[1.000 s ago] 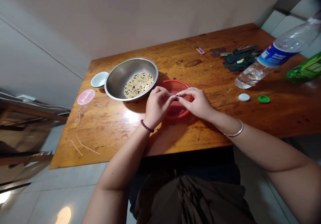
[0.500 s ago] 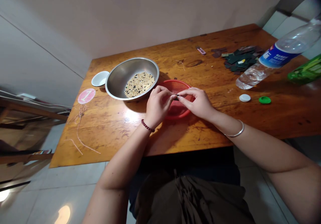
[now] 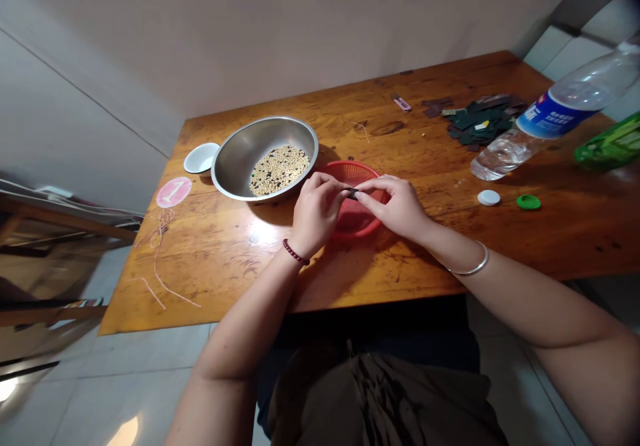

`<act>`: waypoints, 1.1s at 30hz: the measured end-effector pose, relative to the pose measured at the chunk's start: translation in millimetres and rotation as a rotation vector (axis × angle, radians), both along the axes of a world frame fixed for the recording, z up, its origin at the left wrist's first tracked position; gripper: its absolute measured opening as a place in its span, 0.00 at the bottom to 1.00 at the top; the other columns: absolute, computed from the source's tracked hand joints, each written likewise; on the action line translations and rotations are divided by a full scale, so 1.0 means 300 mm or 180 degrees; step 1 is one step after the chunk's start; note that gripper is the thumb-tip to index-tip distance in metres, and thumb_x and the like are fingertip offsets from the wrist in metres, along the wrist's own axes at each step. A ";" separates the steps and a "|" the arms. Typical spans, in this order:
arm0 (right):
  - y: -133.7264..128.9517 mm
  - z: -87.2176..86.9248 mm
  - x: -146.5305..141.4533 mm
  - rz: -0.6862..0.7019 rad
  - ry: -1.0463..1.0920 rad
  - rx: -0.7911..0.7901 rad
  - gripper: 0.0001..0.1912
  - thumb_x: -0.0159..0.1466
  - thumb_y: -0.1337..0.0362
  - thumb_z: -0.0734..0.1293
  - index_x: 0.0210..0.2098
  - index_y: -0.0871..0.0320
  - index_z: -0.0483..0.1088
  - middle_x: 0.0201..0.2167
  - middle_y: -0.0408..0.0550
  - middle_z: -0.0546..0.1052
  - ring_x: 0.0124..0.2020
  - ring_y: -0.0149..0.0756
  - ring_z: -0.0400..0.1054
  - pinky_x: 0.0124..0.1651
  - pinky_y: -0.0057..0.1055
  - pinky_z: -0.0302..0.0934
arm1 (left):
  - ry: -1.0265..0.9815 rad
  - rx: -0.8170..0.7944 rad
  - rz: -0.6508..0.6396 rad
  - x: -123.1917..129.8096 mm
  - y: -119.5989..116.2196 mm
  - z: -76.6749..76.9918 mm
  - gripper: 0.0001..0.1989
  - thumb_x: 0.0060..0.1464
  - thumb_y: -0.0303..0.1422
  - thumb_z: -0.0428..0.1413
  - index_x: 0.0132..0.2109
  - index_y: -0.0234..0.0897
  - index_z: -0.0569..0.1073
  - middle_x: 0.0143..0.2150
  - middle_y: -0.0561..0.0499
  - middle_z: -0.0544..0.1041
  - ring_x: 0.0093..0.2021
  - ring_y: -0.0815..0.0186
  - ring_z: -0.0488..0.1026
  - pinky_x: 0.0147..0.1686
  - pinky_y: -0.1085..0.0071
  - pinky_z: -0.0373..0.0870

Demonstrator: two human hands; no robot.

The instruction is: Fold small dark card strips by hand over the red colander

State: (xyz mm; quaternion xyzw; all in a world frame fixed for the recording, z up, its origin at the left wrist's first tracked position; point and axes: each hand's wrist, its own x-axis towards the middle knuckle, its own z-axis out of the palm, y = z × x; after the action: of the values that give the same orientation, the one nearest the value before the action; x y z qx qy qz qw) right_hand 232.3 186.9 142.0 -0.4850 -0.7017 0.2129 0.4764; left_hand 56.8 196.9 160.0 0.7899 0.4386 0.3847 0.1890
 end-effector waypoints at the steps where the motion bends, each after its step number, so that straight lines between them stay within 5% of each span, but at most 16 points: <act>1: 0.000 0.000 0.000 -0.0010 0.0011 -0.0015 0.05 0.59 0.65 0.69 0.34 0.55 0.79 0.35 0.46 0.82 0.38 0.40 0.75 0.47 0.39 0.64 | -0.0006 -0.0003 0.0004 0.000 0.000 -0.001 0.07 0.60 0.31 0.54 0.42 0.39 0.78 0.41 0.48 0.71 0.42 0.64 0.69 0.44 0.66 0.68; 33: -0.006 0.002 -0.003 0.0111 0.0009 0.0005 0.05 0.60 0.64 0.69 0.33 0.54 0.78 0.34 0.47 0.82 0.37 0.41 0.75 0.47 0.40 0.66 | 0.0129 0.0078 0.0204 0.003 -0.001 0.001 0.11 0.59 0.40 0.56 0.37 0.38 0.78 0.38 0.48 0.72 0.41 0.64 0.69 0.44 0.66 0.67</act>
State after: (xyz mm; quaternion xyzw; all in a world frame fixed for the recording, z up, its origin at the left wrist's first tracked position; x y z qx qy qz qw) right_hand 231.5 185.2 142.6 -0.4721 -0.7095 0.2213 0.4740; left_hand 57.7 196.5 160.2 0.7854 0.4626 0.3798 0.1579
